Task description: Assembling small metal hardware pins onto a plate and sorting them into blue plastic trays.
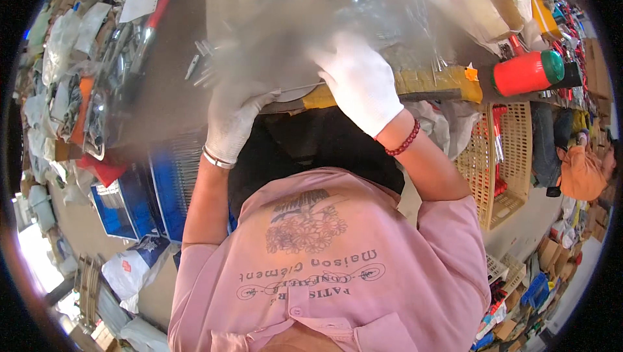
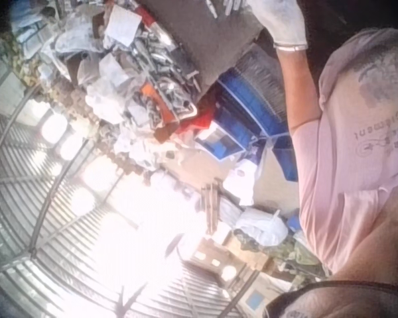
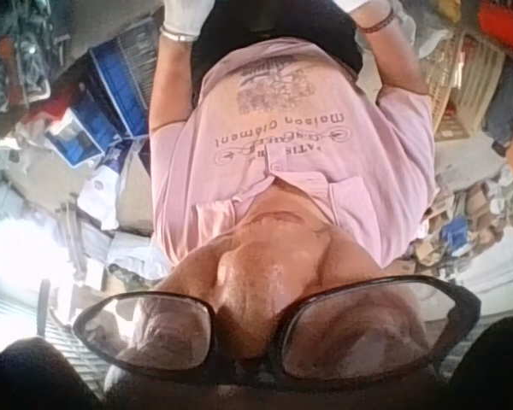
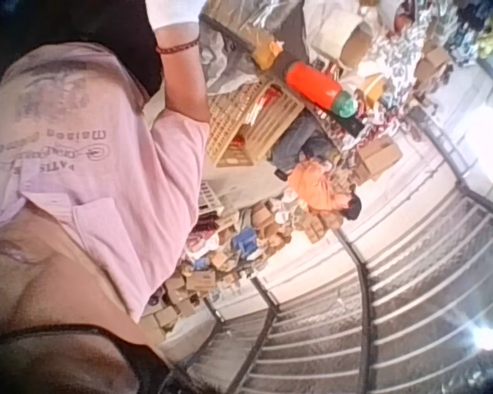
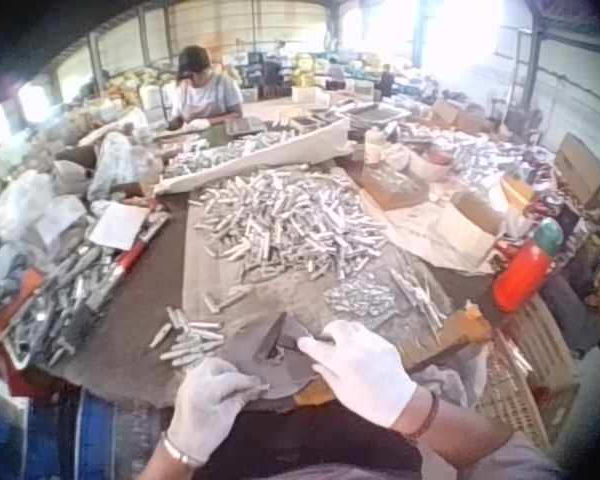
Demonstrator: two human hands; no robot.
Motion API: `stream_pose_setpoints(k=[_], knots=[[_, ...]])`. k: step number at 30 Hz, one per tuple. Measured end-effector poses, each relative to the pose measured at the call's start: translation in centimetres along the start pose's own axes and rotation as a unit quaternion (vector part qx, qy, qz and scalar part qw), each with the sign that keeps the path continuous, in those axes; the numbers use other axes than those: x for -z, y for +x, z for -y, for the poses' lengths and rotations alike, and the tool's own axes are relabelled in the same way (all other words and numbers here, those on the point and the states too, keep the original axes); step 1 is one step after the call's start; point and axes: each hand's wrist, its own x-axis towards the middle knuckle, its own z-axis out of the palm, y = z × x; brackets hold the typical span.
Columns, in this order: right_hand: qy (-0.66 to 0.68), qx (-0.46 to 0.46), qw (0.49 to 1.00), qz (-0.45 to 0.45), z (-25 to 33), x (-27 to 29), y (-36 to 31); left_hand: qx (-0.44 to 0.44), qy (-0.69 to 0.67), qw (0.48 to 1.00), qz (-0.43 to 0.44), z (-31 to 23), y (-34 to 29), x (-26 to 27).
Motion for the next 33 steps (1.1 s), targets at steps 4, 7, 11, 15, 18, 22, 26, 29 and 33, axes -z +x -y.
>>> stream_pose_setpoints(k=[4, 7, 11, 15, 18, 22, 26, 29, 33], knots=[[-0.036, 0.030, 0.999, 0.008, 2.0, -0.3, -1.3, 0.001, -0.005, 1.000, -0.008, 0.4, -0.3, -0.1], [-0.021, -0.035, 0.997, 0.061, 2.9, -1.0, -2.6, -0.011, 0.005, 1.000, -0.009, 0.2, -0.4, 0.0], [0.165, -0.092, 0.973, 0.132, 3.3, -1.2, -3.3, -0.022, 0.077, 0.993, -0.084, -1.1, -1.8, -0.6], [0.302, -0.159, 0.919, 0.195, 4.2, -1.0, -3.6, 0.203, -0.114, 0.969, -0.087, -3.7, -4.4, -2.5], [0.399, -0.246, 0.852, 0.234, 4.8, -1.1, -3.8, 0.319, -0.191, 0.927, -0.043, -4.4, -4.1, -2.4], [0.461, -0.298, 0.803, 0.233, 6.2, -1.4, -4.0, 0.391, -0.266, 0.880, -0.040, -4.3, -4.1, -1.6], [0.417, -0.225, 0.851, 0.225, 7.2, -3.5, -4.9, 0.400, -0.336, 0.850, -0.075, -4.7, -5.2, -0.5], [0.406, -0.202, 0.862, 0.224, 8.7, -4.0, -4.8, 0.374, -0.352, 0.851, -0.109, -4.4, -5.9, 0.6], [0.449, -0.162, 0.831, 0.284, 8.9, -3.9, -4.6, 0.333, -0.340, 0.856, -0.201, -2.7, -9.1, 4.0]])
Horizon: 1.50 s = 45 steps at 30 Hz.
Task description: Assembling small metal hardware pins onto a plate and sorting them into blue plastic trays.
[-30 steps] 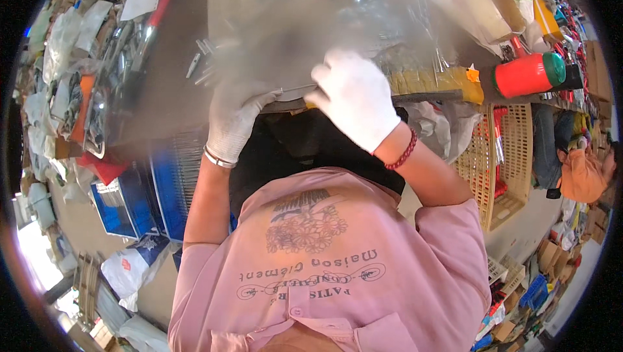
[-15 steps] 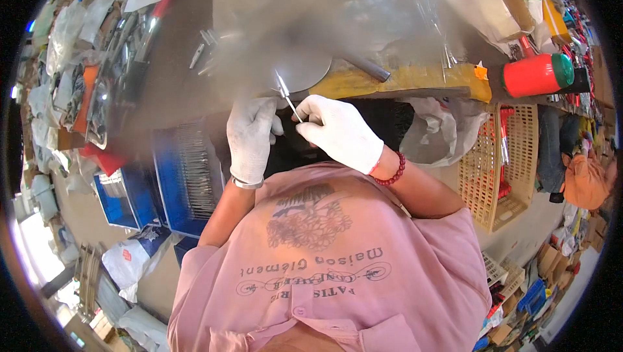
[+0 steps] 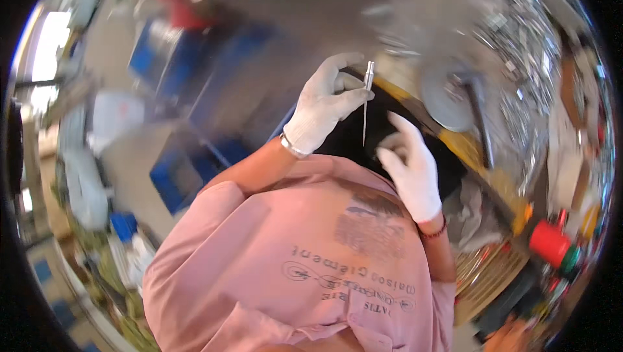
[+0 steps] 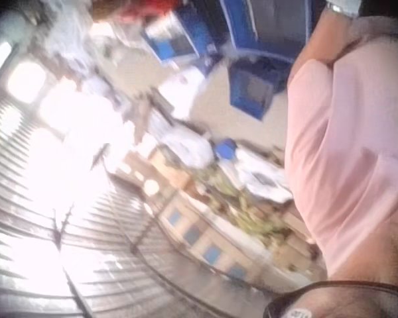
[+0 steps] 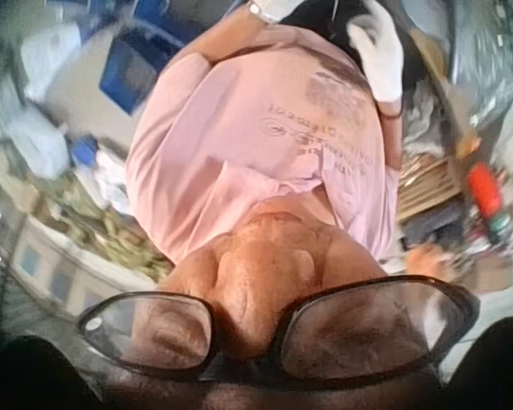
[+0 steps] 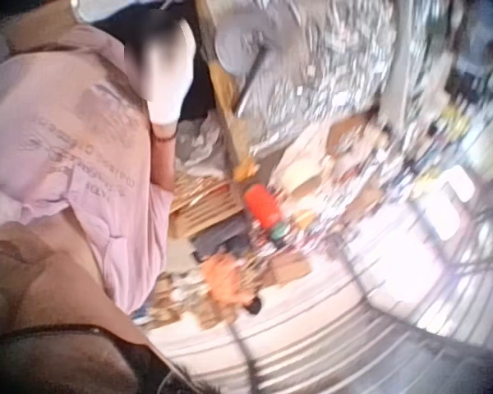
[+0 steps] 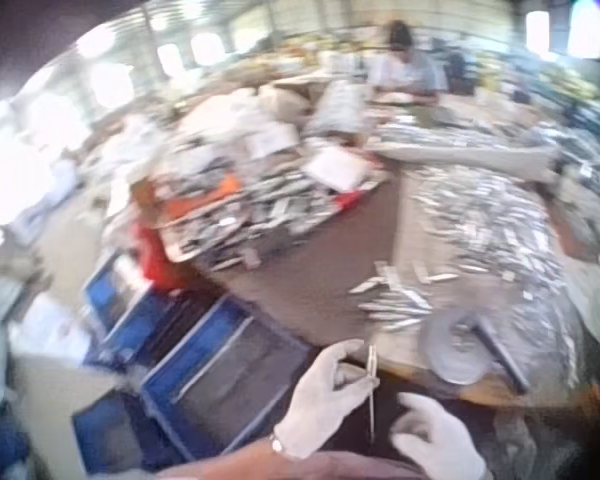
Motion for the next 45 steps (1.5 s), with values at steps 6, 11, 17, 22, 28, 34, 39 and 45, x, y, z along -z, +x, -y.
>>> stream_pose_setpoints(k=[6, 11, 17, 22, 28, 34, 39, 45], knots=[[0.013, -0.046, 0.999, 0.022, -1.1, -0.1, 0.7, 0.067, 0.096, 0.957, -0.266, 6.6, -2.1, 13.9], [0.007, -0.074, 0.997, 0.029, -1.2, -0.4, 1.5, 0.148, 0.261, 0.809, -0.506, 14.1, -6.3, 26.9], [-0.004, -0.078, 0.996, 0.049, -1.1, -1.5, 2.2, 0.246, 0.373, 0.702, -0.555, 19.9, -5.6, 35.2], [0.002, -0.091, 0.995, 0.048, -1.5, -0.8, 2.0, 0.301, 0.396, 0.673, -0.547, 21.8, -5.5, 37.3], [0.021, -0.099, 0.995, 0.016, -2.7, 0.4, 1.6, 0.312, 0.444, 0.682, -0.490, 24.5, -3.8, 38.5], [0.044, -0.085, 0.994, 0.052, -4.0, 0.4, 2.3, 0.364, 0.486, 0.671, -0.425, 22.2, -5.5, 37.6], [0.063, -0.103, 0.991, 0.051, -4.1, 0.7, 2.0, 0.162, 0.530, 0.672, -0.492, 14.1, -3.8, 33.7], [0.030, -0.077, 0.996, 0.029, -2.9, 1.8, 0.8, -0.326, 0.434, 0.797, -0.265, -1.5, 4.8, 10.5]])
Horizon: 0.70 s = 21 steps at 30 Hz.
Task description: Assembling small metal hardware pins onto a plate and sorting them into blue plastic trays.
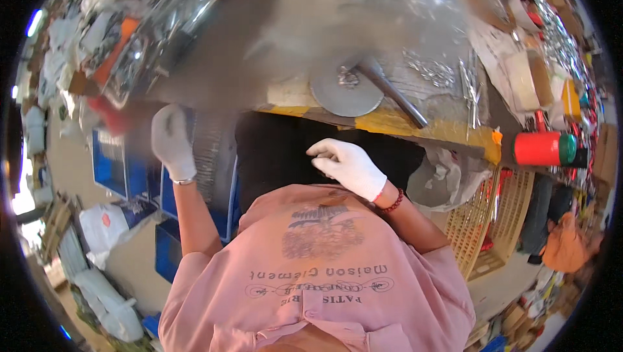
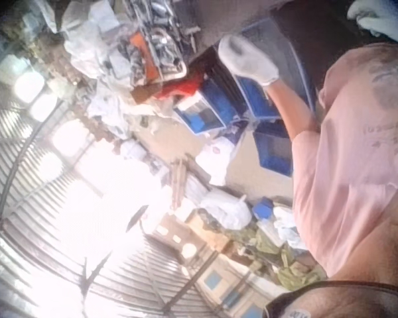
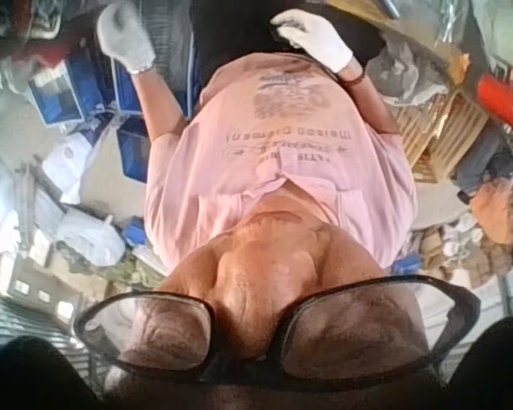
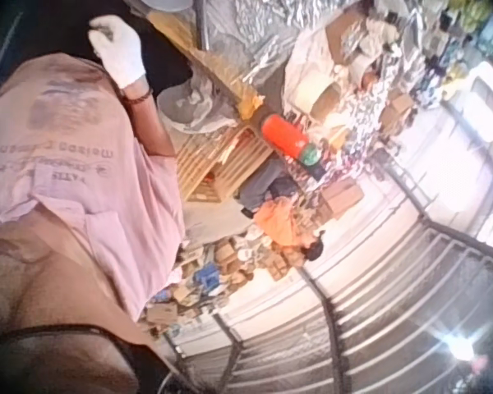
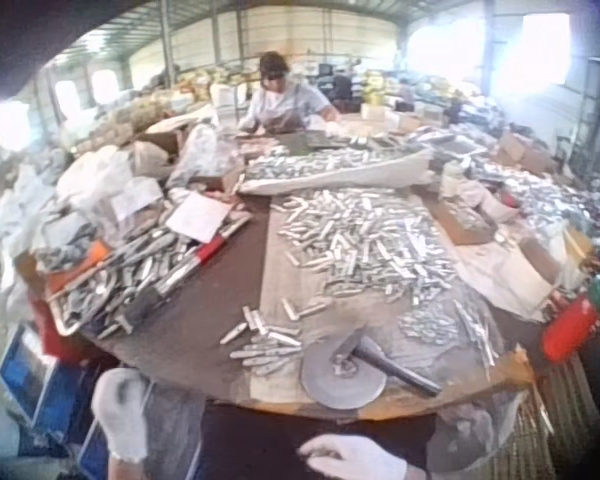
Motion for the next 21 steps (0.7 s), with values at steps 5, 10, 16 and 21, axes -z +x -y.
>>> stream_pose_setpoints(k=[5, 10, 16, 21], knots=[[-0.097, 0.150, 0.983, -0.045, 0.7, 1.0, -1.4, -0.169, -0.096, 0.951, 0.242, -11.6, 2.0, -7.2], [-0.135, 0.217, 0.944, -0.208, 2.1, 5.0, -5.4, -0.210, -0.020, 0.933, 0.292, -12.0, 2.1, -9.9], [-0.377, 0.042, 0.708, -0.595, -0.6, 14.3, -9.0, -0.243, -0.015, 0.913, 0.327, -12.7, 2.5, -10.3], [-0.422, -0.051, 0.684, -0.593, -4.0, 17.8, -8.1, -0.026, -0.256, 0.892, 0.371, -14.7, 1.4, -9.7]])
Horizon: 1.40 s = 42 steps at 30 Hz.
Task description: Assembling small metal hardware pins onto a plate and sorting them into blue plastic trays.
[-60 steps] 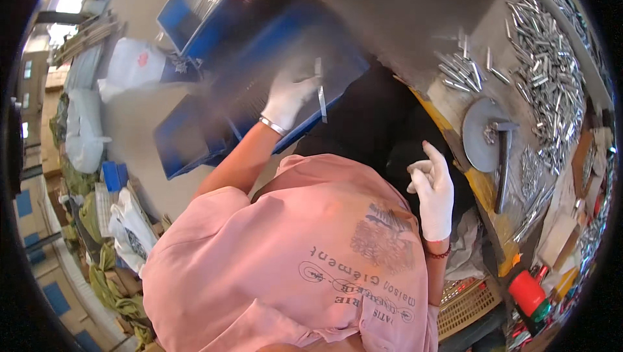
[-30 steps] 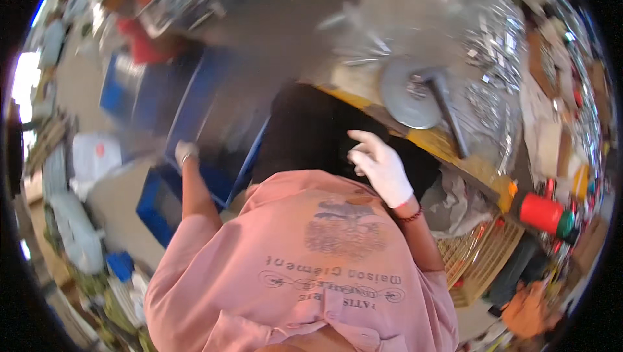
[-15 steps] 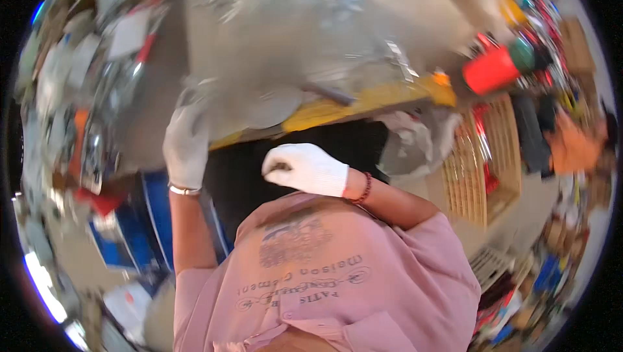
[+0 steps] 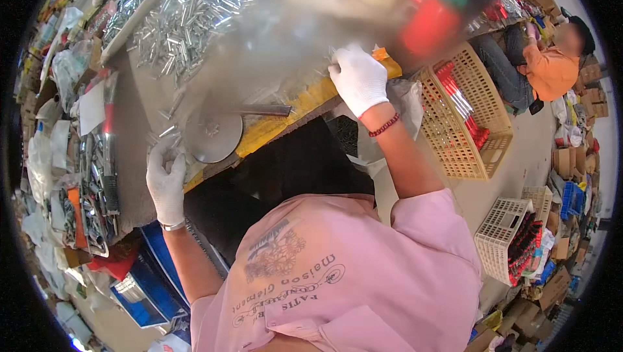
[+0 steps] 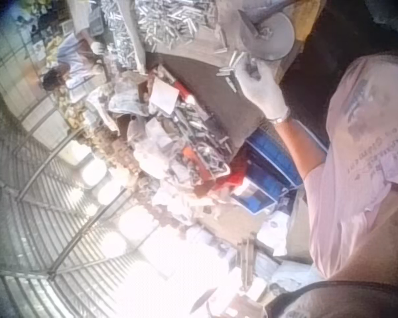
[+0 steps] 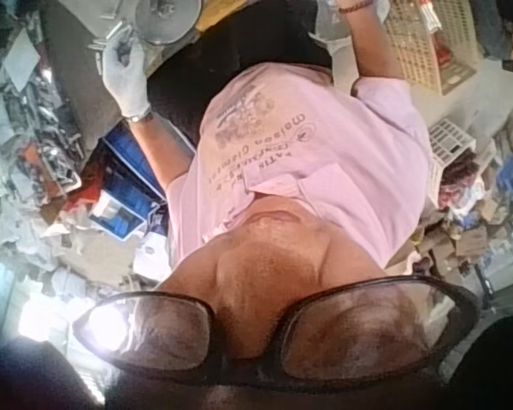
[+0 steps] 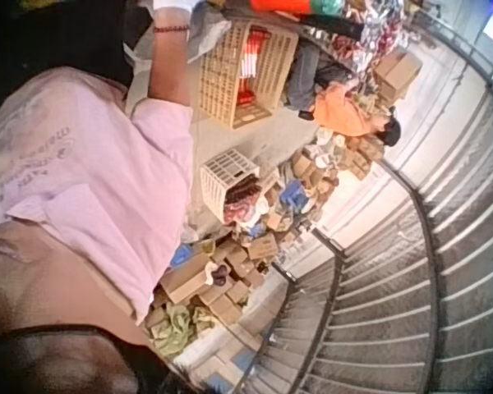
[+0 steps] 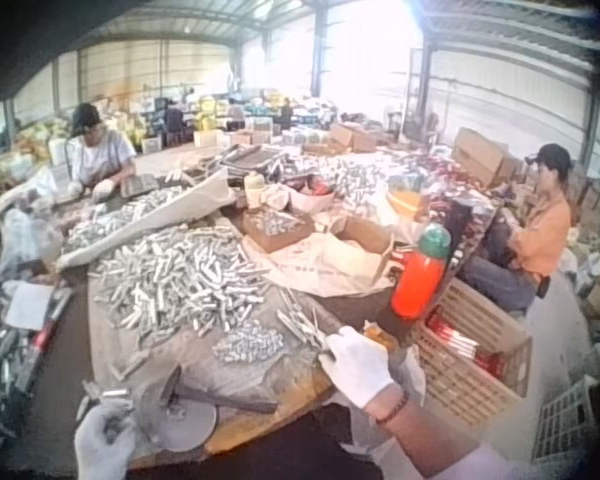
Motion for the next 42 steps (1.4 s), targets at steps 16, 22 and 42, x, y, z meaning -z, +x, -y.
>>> stream_pose_setpoints(k=[16, 22, 42], knots=[[0.087, 0.048, 0.995, 0.023, 2.7, 1.6, -0.4, -0.126, 0.146, 0.980, 0.058, -0.6, -1.2, -2.4], [0.285, 0.296, 0.901, 0.141, 12.1, 0.9, -3.4, -0.119, 0.103, 0.987, 0.040, -0.1, -1.3, -2.5], [0.214, 0.402, 0.883, 0.113, 14.9, -2.6, -2.6, -0.143, 0.084, 0.986, 0.029, 1.8, -1.0, -2.7]])
